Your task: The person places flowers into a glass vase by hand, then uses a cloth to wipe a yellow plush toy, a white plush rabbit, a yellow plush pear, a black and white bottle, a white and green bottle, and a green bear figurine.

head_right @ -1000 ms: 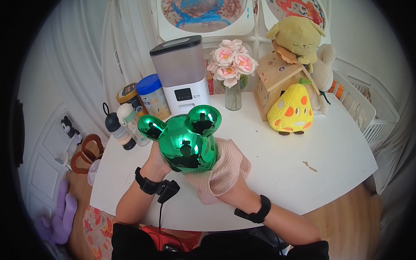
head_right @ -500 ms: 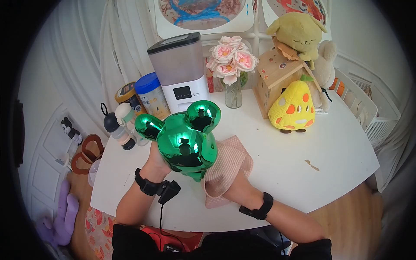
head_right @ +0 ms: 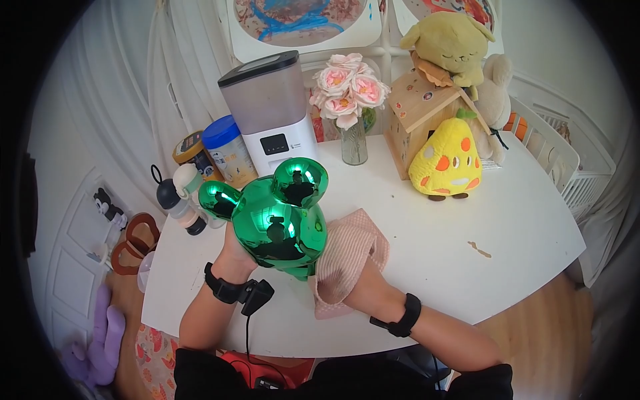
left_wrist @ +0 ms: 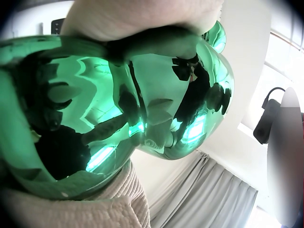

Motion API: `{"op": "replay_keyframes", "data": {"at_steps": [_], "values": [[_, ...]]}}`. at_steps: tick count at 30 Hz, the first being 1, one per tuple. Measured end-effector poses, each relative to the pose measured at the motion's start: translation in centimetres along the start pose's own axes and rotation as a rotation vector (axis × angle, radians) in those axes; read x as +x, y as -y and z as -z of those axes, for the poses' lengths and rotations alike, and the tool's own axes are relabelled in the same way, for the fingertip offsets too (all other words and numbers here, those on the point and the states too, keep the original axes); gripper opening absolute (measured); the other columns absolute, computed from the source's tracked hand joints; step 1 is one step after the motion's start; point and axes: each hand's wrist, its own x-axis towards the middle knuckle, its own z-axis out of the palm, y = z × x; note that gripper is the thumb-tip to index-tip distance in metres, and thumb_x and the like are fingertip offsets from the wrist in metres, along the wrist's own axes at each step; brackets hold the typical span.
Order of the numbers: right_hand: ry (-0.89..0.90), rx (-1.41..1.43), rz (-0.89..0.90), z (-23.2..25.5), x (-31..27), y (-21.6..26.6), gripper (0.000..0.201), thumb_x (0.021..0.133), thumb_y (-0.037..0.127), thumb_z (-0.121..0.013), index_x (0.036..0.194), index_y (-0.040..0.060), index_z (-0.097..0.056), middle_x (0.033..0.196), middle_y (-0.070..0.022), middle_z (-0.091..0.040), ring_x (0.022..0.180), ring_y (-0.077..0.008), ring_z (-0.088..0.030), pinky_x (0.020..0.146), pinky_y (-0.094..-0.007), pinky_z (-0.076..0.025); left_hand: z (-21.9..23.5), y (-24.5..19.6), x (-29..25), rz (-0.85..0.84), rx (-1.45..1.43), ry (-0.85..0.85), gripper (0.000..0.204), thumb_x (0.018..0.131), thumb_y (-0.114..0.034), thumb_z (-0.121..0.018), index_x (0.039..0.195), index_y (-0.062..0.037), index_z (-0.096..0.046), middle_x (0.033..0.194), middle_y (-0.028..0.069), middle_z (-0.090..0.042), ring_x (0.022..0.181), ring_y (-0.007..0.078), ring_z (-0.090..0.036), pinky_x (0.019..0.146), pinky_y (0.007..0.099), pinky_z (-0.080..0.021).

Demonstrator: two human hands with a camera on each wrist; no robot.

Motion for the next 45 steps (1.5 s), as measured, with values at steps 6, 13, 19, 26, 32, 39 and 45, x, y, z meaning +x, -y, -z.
{"op": "replay_keyframes", "data": {"at_steps": [6, 13, 19, 26, 32, 39, 45], "values": [[0.031, 0.076, -0.011, 0.4, 0.0, 0.3, 0.051, 0.083, 0.016, -0.076, 0.129, 0.0042, -0.059, 0.125, -0.0144, -0.061, 0.113, -0.0328, -0.059, 0.098, -0.0407, -0.047, 0.0, -0.1, 0.0, 0.015, -0.025, 0.008, 0.041, 0.105, -0.034, -0.05, 0.134, -0.0059, -0.055, 0.123, 0.0122, -0.068, 0.106, 0.0237, -0.07, 0.091, 0.0397, -0.06], [0.035, 0.13, -0.035, 0.6, -0.1, 0.5, 0.051, 0.086, 0.016, -0.075, 0.131, 0.0038, -0.056, 0.125, -0.014, -0.061, 0.114, -0.0305, -0.06, 0.098, -0.0385, -0.048, 0.4, 0.1, 0.0, 0.009, 0.0, 0.017, 0.04, 0.105, -0.034, -0.05, 0.133, -0.0063, -0.056, 0.122, 0.0121, -0.068, 0.105, 0.0233, -0.07, 0.091, 0.0398, -0.06], [0.039, 0.21, -0.126, 0.9, -0.1, 1.0, 0.051, 0.088, 0.016, -0.075, 0.133, 0.0037, -0.054, 0.124, -0.0145, -0.061, 0.114, -0.0305, -0.06, 0.098, -0.0383, -0.048, 0.7, 0.3, 0.0, -0.002, 0.036, 0.037, 0.047, 0.105, -0.041, -0.048, 0.133, -0.005, -0.058, 0.126, 0.01, -0.066, 0.111, 0.0217, -0.067, 0.095, 0.0392, -0.056], [0.045, 0.158, -0.115, 0.8, -0.7, 0.1, 0.048, 0.088, 0.017, -0.075, 0.129, 0.004, -0.056, 0.12, -0.0136, -0.063, 0.11, -0.0298, -0.062, 0.094, -0.0386, -0.05, 0.6, 0.2, 0.0, 0.004, 0.06, 0.054, 0.049, 0.105, -0.043, -0.048, 0.134, -0.005, -0.058, 0.128, 0.0104, -0.066, 0.112, 0.0223, -0.066, 0.097, 0.0396, -0.056], [0.034, 0.159, -0.129, 0.6, -0.9, 0.1, 0.046, 0.087, 0.018, -0.077, 0.127, 0.0044, -0.059, 0.121, -0.0132, -0.064, 0.111, -0.0294, -0.062, 0.094, -0.039, -0.05, 0.2, 0.1, -0.1, 0.037, -0.073, 0.019, 0.043, 0.105, -0.036, -0.049, 0.135, -0.0057, -0.054, 0.123, 0.0133, -0.067, 0.106, 0.0248, -0.07, 0.09, 0.0412, -0.061], [0.028, 0.088, -0.101, 0.4, -1.0, -0.2, 0.052, 0.086, 0.021, -0.078, 0.13, 0.0047, -0.056, 0.122, -0.0129, -0.063, 0.114, -0.0295, -0.061, 0.096, -0.0389, -0.049, 0.9, 0.2, -0.1, 0.014, 0.054, 0.056, 0.05, 0.105, -0.044, -0.046, 0.134, -0.0045, -0.058, 0.128, 0.0111, -0.065, 0.113, 0.0227, -0.066, 0.097, 0.0402, -0.055], [0.034, 0.141, -0.143, 0.5, -0.9, 0.2, 0.054, 0.086, 0.023, -0.079, 0.131, 0.0045, -0.055, 0.123, -0.0132, -0.063, 0.114, -0.0301, -0.061, 0.096, -0.0398, -0.049, 0.5, 0.2, -0.1, 0.005, 0.02, 0.045, 0.046, 0.105, -0.039, -0.048, 0.134, -0.0053, -0.056, 0.126, 0.0116, -0.066, 0.11, 0.023, -0.068, 0.094, 0.0401, -0.058]]}}
